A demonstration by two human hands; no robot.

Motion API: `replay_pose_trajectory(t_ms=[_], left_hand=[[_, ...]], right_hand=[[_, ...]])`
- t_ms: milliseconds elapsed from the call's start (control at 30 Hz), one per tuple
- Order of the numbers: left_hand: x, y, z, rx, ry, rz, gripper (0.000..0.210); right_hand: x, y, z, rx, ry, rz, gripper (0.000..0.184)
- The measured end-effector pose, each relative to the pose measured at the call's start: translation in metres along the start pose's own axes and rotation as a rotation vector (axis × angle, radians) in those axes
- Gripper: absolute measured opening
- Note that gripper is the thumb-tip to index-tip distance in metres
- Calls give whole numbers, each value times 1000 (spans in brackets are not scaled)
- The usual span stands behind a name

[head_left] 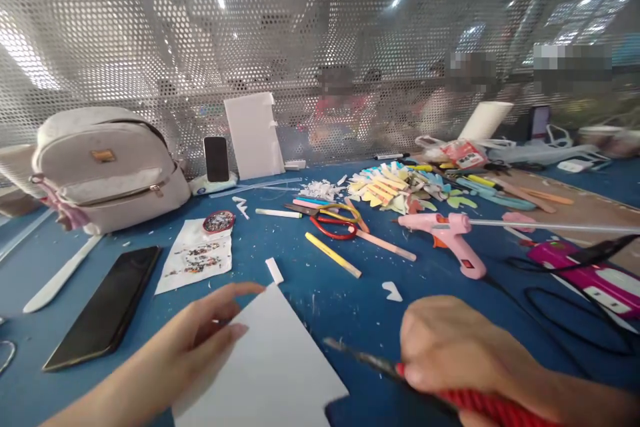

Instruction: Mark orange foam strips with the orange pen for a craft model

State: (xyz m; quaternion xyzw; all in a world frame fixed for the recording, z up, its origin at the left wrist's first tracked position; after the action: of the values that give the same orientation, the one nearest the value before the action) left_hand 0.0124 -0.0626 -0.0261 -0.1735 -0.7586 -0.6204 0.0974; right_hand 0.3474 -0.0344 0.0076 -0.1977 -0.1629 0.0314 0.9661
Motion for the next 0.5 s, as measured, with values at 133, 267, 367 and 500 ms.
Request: replay_pose_trajectory(t_ms=[133, 267, 367, 500], left_hand=[[-15, 0, -8, -49, 0, 71, 51], [-28, 6, -2, -45, 13, 77, 49], [-36, 13, 1, -15, -13, 63, 51], [-40, 18, 6, -11, -50, 61, 48]], right_hand=[[-10, 4, 4, -66, 66, -117, 23], [-14, 7, 10, -191, -10, -138, 19], [-18, 14, 12, -315, -42, -96, 17], [-24, 27, 12, -350, -88, -41, 16]])
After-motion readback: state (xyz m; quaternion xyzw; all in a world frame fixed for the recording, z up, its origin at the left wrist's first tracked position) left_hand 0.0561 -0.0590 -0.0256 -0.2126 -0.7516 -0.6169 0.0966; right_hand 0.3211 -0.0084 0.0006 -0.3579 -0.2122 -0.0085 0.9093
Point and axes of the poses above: each hand's wrist, its own z-axis towards the middle knuckle, its own x-axis out of the back of the hand, y = z × x, the point moved 1 cm from there along z, towards the middle knuckle, and after that the axes turned 15 degrees about y, right-handed, at the moved point
